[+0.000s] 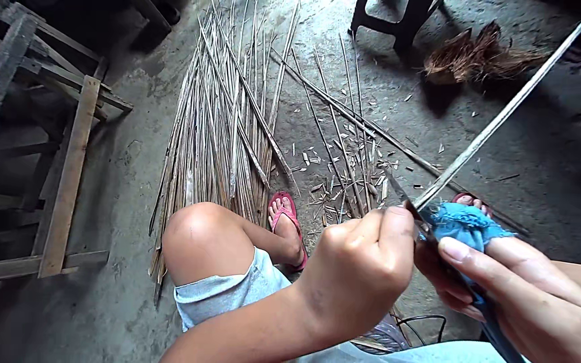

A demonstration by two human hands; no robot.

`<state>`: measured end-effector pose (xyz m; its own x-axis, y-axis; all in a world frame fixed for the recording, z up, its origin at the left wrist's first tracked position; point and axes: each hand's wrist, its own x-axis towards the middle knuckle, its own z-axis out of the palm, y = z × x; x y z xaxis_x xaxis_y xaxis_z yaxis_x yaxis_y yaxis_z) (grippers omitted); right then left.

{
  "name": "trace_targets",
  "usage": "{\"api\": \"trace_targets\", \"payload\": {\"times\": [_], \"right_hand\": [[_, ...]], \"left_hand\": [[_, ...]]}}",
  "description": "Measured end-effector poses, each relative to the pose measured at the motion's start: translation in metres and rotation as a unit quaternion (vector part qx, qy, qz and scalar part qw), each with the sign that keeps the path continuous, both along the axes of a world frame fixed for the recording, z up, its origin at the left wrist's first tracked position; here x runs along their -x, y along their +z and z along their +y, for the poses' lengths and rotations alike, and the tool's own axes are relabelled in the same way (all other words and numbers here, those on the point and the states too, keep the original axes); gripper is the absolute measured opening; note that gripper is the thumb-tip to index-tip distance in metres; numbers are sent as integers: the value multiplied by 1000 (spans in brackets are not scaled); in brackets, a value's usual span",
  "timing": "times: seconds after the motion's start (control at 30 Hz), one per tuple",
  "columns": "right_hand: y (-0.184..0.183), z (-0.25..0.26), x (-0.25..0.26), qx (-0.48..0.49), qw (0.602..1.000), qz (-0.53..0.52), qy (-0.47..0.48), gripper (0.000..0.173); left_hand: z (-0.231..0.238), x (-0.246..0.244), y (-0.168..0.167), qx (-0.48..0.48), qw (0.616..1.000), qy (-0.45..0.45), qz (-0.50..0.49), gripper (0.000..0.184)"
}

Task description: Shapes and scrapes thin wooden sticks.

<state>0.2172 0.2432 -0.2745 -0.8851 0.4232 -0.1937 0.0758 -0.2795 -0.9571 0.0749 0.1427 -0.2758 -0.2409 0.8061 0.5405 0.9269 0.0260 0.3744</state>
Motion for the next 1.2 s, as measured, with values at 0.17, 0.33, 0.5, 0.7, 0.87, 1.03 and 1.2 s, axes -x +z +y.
{"api": "trace_targets", "payload": {"times": [0.17, 0.33, 0.5, 0.7, 0.87, 1.03, 1.2], "right_hand": [[-8, -1, 4, -42, 999, 15, -14, 19], [-16, -2, 6, -90, 995, 19, -30, 25], [-18, -3, 9, -119, 992, 15, -38, 27], [-16, -1, 14, -152, 987, 32, -32, 32], [-16, 4, 20, -131, 990, 8, -44, 31], [-1, 5, 10, -69, 994, 43, -74, 29], [-4, 16, 4, 15, 995, 42, -89, 18]], "left_hand": [[0, -1, -2, -5, 1000, 2, 23, 7], [0, -3, -4, -10, 999, 11, 32, 10], [0, -4, -7, -16, 998, 21, 53, 11], [-2, -4, -8, -26, 997, 20, 75, 13], [-3, -6, -5, -66, 997, -1, 34, 11], [-4, 6, 1, -24, 988, -27, -153, 13], [-10, 19, 5, 54, 932, -86, -347, 18]]}}
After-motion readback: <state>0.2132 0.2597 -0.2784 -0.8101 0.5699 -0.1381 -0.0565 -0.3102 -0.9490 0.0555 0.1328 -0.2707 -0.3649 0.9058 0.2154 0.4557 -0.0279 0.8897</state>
